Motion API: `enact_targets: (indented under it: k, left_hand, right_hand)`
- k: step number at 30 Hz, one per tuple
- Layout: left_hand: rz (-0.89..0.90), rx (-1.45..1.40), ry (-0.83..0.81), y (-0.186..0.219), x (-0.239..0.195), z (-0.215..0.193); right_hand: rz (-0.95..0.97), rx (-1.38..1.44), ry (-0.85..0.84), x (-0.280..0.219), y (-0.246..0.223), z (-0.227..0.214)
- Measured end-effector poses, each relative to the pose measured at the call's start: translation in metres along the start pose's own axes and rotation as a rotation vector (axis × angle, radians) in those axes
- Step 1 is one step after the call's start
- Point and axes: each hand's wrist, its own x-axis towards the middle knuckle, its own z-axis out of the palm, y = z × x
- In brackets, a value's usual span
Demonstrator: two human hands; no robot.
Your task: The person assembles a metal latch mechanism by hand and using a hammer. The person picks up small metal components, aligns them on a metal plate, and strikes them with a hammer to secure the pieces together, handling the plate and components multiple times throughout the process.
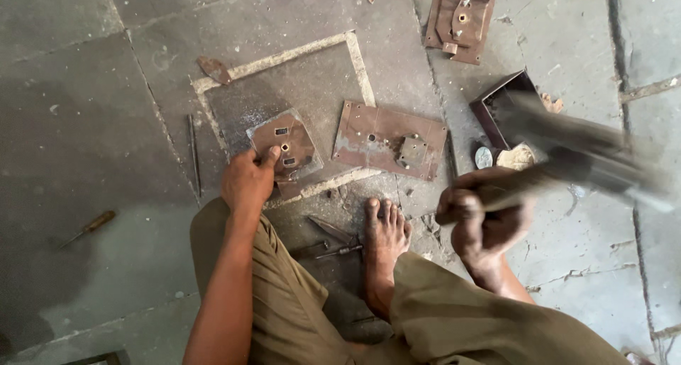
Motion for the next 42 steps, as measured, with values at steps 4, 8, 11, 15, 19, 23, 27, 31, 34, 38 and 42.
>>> enact_targets:
  k: [4,8,11,15,19,23,27,31,34,38,42]
  left_hand:
    - [0.067,-0.016,-0.001,-0.002,0.003,0.002]
    - [0.079,-0.025,0.062,-0.002,0.001,0.0]
    - [0.027,-0.1,0.004,-0.003,-0.001,0.0]
    - [0.08,-0.104,0.029,-0.009,0.003,0.004]
    - [0.1,-0.102,0.037,-0.014,0.005,0.009]
    - [0.102,-0.091,0.053,-0.011,0.003,0.006]
    - [0.123,-0.093,0.055,-0.018,0.003,0.007]
    - [0.139,-0.077,0.05,-0.024,0.012,0.014]
    - [0.156,-0.108,0.053,-0.026,0.015,0.015]
    - [0.191,-0.046,0.079,-0.022,0.012,0.009]
    - [0.152,-0.071,0.029,-0.027,0.011,0.01]
  right_hand:
    - [0.062,0.185,0.047,-0.025,0.035,0.035]
    - [0.593,-0.532,-0.557,-0.048,0.071,0.074]
    - [0.739,-0.504,-0.512,-0.048,0.061,0.057]
    - [0.072,0.067,-0.06,-0.032,0.045,0.016]
    - [-0.051,0.248,0.161,-0.047,0.067,0.048]
    - [0.364,-0.648,-0.46,-0.074,0.076,0.09]
    - [0.463,-0.423,-0.326,-0.058,0.055,0.043]
    - [-0.072,0.144,0.107,-0.026,0.054,0.015]
    - [-0.013,0.144,0.107,-0.031,0.06,0.048]
    - [0.565,-0.453,-0.405,-0.051,0.05,0.081]
    - [0.595,-0.437,-0.232,-0.05,0.052,0.045]
